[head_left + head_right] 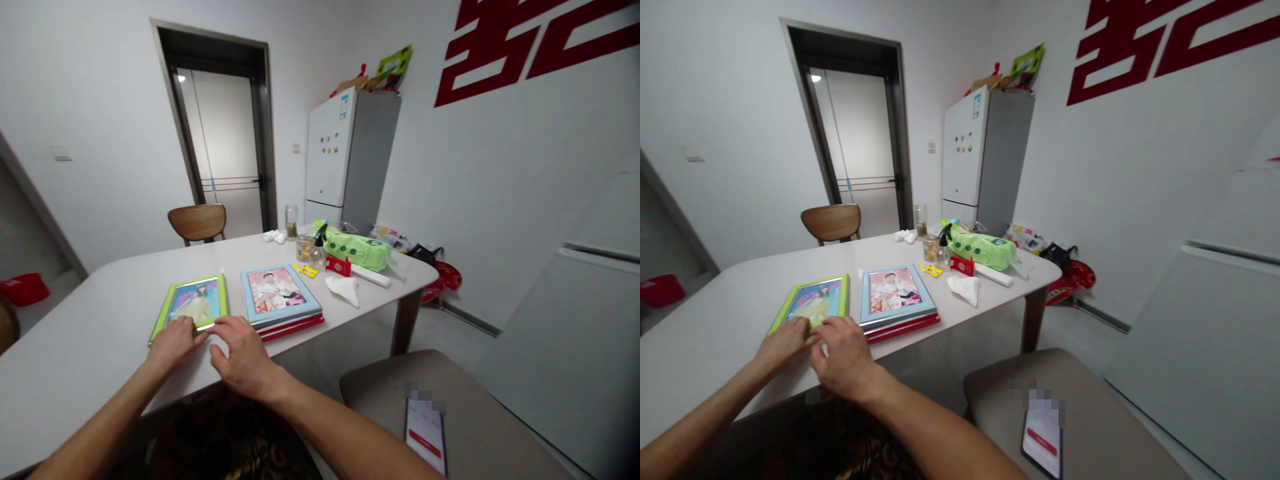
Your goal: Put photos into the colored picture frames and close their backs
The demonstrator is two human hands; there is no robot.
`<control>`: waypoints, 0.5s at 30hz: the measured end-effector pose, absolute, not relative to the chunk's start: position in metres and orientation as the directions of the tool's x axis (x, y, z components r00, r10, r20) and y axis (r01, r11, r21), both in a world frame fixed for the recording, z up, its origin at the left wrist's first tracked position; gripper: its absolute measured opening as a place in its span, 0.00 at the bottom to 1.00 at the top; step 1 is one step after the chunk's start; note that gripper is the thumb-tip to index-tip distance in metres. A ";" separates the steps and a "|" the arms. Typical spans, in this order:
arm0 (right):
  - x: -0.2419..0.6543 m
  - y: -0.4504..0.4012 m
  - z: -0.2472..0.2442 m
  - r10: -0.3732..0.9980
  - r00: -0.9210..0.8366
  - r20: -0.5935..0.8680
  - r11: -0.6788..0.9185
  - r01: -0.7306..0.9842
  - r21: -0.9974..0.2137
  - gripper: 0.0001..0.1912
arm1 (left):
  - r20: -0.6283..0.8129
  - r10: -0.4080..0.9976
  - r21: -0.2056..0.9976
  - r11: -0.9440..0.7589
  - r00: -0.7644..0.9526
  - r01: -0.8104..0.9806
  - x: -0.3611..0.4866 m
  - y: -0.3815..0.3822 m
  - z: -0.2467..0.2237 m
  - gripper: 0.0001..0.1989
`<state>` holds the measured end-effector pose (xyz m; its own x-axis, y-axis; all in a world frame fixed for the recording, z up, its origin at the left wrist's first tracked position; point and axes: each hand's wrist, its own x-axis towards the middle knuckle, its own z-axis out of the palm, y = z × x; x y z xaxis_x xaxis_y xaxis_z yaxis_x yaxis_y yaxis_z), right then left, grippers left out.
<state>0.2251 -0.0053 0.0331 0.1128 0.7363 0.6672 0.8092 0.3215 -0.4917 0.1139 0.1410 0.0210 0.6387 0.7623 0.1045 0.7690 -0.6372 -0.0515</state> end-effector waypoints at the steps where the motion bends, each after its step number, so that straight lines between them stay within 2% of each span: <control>1: 0.225 -0.005 0.030 0.733 0.134 0.667 0.324 0.793 -0.516 0.14 | 0.125 0.757 -0.073 -0.638 0.641 0.767 0.105 0.127 0.022 0.15; 5: 0.221 -0.006 0.016 0.756 0.174 0.631 0.343 0.716 -0.608 0.15 | 0.120 0.781 -0.038 -0.613 0.613 0.789 0.068 0.069 0.021 0.16; 8: 0.220 -0.004 0.008 0.778 0.200 0.596 0.345 0.658 -0.670 0.14 | 0.163 0.721 0.063 -0.689 0.673 0.722 0.061 0.037 0.012 0.26; 12: 0.219 -0.005 0.007 0.810 0.238 0.537 0.308 0.606 -0.733 0.14 | 0.207 0.676 0.169 -0.737 0.708 0.654 0.071 0.025 0.011 0.16; 15: 0.221 -0.005 0.013 0.821 0.277 0.499 0.256 0.603 -0.756 0.16 | 0.290 0.733 0.308 -0.680 0.616 0.665 0.069 0.028 0.031 0.15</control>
<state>0.2213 -0.0051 0.0129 0.2771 0.8209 0.4994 0.6025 0.2564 -0.7558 0.0690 0.0282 0.0312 0.6156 0.7328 0.2898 0.6648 -0.6804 0.3083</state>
